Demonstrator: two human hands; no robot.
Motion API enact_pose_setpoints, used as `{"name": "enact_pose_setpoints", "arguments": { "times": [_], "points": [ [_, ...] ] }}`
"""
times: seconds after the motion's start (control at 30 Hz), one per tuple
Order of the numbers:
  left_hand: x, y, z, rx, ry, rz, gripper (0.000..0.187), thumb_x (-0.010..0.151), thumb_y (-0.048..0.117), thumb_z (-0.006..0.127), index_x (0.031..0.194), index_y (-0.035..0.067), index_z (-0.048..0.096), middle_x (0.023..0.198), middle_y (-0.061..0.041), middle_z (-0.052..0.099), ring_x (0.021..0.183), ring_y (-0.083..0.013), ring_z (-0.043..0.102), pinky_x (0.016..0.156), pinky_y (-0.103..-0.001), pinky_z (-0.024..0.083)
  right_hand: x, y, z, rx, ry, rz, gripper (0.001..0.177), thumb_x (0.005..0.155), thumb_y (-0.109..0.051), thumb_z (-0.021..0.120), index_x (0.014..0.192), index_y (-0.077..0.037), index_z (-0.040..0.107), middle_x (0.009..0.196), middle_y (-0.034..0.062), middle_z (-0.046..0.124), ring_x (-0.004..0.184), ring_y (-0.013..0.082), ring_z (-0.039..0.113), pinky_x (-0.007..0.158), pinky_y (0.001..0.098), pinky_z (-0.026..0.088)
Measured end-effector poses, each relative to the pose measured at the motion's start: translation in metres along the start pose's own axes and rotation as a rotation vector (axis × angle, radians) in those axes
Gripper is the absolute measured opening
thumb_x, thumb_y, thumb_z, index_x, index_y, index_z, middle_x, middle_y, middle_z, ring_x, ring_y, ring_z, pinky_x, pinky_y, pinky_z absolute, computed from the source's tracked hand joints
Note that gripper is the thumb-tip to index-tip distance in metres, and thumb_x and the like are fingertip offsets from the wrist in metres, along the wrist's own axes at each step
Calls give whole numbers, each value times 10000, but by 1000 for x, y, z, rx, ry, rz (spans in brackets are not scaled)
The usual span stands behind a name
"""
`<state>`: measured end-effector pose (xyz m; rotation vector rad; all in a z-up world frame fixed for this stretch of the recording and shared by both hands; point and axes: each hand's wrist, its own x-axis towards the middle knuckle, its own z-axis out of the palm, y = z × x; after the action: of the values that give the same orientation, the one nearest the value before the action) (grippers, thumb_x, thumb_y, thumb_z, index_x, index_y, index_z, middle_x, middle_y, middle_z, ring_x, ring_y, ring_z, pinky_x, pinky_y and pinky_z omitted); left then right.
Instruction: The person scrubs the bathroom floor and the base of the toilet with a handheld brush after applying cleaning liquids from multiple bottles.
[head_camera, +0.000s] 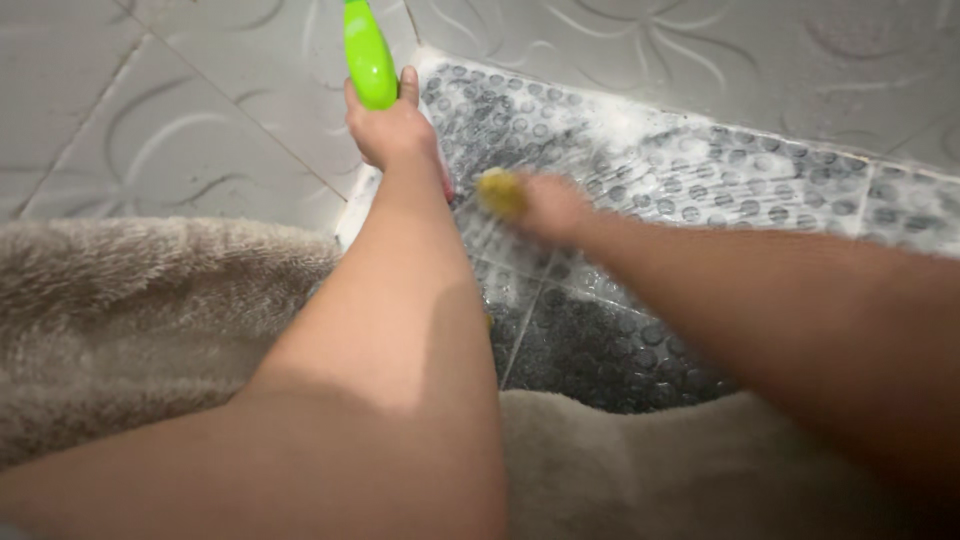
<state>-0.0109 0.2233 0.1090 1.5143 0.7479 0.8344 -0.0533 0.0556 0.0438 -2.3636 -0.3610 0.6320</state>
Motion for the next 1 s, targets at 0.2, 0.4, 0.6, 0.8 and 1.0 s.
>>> {"name": "enact_pose_setpoints", "arguments": {
  "times": [0.2,0.4,0.6,0.8,1.0],
  "points": [
    [-3,-1,3,4,6,-1,473,802,102,830,1233,103,637,1109,-56,756,994,-220,706,895,-392,539,12,95,-90,54,454,311,565,936,-426,701,1340,-53,569,1175,154,678,988,234,670,942,435,549],
    [3,3,-2,95,81,-69,525,828,231,817,1298,138,603,1211,-74,707,1077,-258,709,946,-412,542,10,72,-30,-49,211,247,500,1000,-379,647,1374,-94,477,1058,131,679,824,257,711,708,403,612],
    [-10,10,-7,183,104,-212,646,862,367,764,1426,198,498,1382,-94,551,1198,-339,636,1003,-475,529,-36,50,-65,108,183,383,551,972,-384,638,1441,-133,494,1118,124,713,864,240,702,770,373,610],
    [-14,2,-7,171,159,-167,691,835,334,824,1424,180,498,1400,-101,552,1232,-352,613,1048,-482,495,-91,126,-117,51,610,482,627,921,-217,774,1444,-57,467,1310,176,617,1124,265,641,967,418,511],
    [-36,11,-12,22,173,-440,934,794,252,841,1546,169,294,1508,-167,433,1247,-394,614,987,-450,593,-58,77,-32,-81,366,195,540,892,-380,734,1314,-101,545,1018,96,689,778,168,649,633,320,533]
  ]
}}
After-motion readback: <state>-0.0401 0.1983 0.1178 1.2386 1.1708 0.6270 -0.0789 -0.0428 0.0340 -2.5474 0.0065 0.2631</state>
